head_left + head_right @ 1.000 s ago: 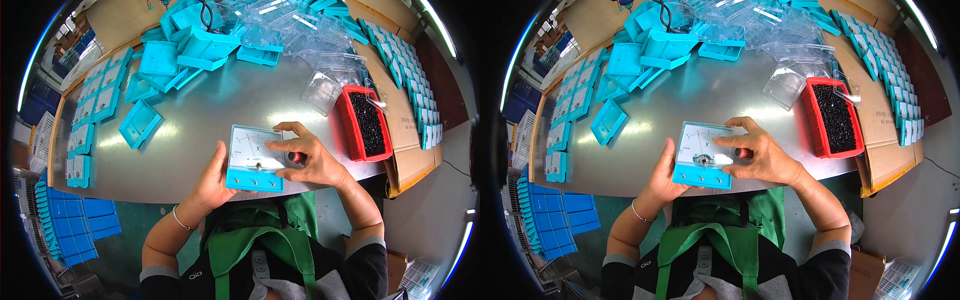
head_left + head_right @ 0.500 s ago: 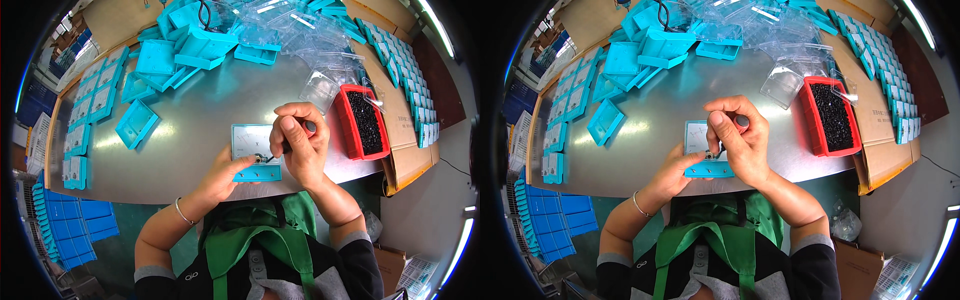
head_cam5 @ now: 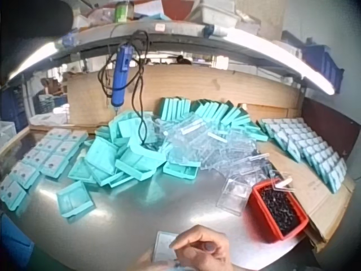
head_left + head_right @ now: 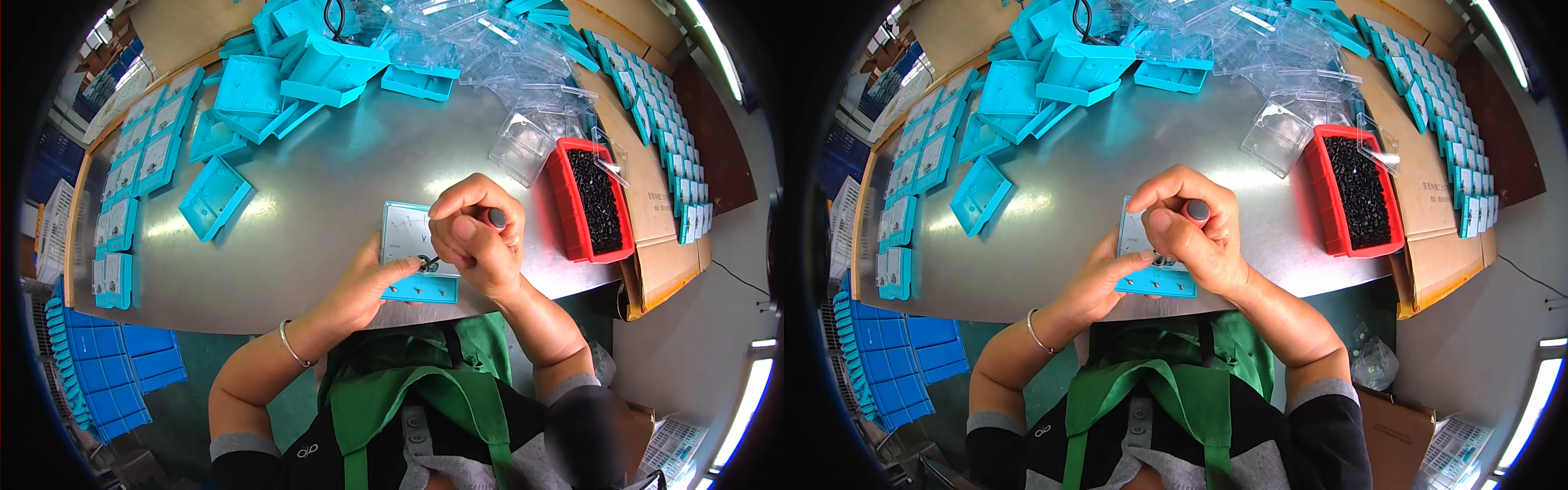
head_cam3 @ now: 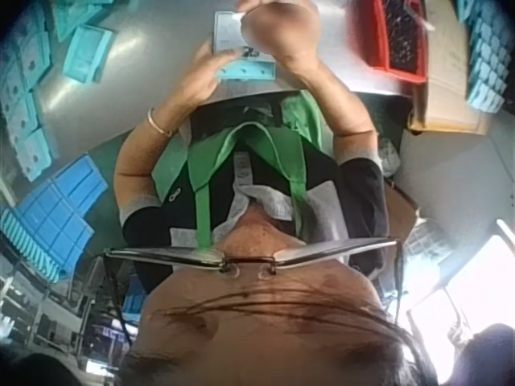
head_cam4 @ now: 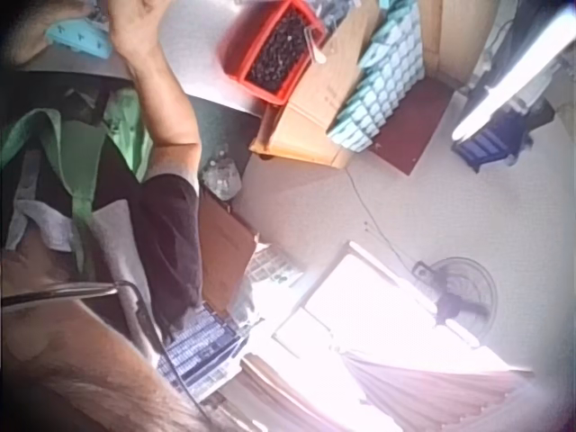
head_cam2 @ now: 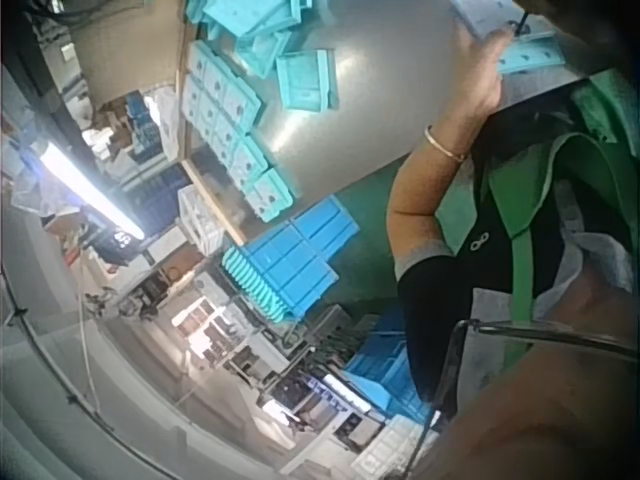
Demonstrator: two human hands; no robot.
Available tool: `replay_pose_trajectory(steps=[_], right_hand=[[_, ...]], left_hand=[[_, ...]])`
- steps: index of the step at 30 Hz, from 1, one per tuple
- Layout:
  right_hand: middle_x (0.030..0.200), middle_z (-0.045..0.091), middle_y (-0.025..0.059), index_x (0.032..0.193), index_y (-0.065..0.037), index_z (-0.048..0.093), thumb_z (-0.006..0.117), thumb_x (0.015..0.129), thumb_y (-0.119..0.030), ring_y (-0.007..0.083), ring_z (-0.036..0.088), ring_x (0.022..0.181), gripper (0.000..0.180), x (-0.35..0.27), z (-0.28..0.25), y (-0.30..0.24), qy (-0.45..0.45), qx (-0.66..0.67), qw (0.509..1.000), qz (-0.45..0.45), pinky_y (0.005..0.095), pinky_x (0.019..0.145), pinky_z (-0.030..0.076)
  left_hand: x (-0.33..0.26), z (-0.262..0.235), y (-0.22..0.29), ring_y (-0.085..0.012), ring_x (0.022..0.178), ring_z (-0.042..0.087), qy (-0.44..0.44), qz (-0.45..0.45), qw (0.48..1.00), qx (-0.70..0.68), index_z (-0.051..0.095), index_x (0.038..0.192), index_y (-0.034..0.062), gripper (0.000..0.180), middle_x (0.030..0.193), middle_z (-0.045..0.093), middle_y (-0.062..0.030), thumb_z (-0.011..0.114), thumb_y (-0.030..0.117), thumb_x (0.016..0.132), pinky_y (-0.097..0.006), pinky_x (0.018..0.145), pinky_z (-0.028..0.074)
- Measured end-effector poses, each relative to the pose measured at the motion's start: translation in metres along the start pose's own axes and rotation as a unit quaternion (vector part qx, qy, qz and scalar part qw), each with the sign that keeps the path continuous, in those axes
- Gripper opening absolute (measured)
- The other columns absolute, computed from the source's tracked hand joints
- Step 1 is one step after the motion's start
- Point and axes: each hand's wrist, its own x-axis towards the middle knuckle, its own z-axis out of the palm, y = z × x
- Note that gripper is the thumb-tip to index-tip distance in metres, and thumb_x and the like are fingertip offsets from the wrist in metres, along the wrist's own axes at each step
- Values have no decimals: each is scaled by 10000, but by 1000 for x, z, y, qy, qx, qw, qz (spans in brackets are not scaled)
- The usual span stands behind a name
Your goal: The person assembles small teal-colored electrical meter units at a workstation. They use a screwdriver to tighten screws on the meter face, then place a clear plastic cover over the unit and secure it into a teal housing. The person repeats this process for multiple units, stacking the finished assemblies on the table.
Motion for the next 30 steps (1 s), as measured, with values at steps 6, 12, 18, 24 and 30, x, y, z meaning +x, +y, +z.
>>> replay_pose_trajectory(steps=[6,12,18,24,30], right_hand=[[642,493,20,975,24,546,527,930,-71,56,447,565,108,-8,17,5,125,-150,976,-93,219,519,355],[667,516,11,943,14,529,534,930,-68,44,444,564,83,-12,18,11,126,-96,985,-74,211,507,363],[707,533,20,920,10,524,523,918,-36,38,442,567,46,-9,21,13,138,-121,981,-61,212,509,363],[734,538,47,1050,20,523,525,897,-51,40,404,478,169,-23,5,-26,166,-53,971,-165,200,414,321],[645,536,-56,965,22,634,571,885,-46,4,437,531,123,-61,4,-11,107,-209,928,290,199,446,339]], left_hand=[[2,-3,-2,-178,829,638,-3,6,1000,-5,429,1202,23,379,1023,587,-91,588,138,877,-319,624,561],[1,-1,1,-189,944,618,-13,-1,999,-44,432,1197,-3,401,1058,586,-104,599,49,835,-338,751,551],[0,-3,-7,-197,1001,600,5,16,999,-50,421,1209,-20,437,1113,573,-116,623,45,827,-360,861,511],[-24,-5,-2,-214,1084,565,27,80,994,-70,394,1258,-16,496,1171,552,-135,635,63,832,-376,914,485],[-34,11,8,-221,1126,543,-25,143,986,-77,369,1303,-4,546,1212,537,-136,638,102,840,-401,950,456]])
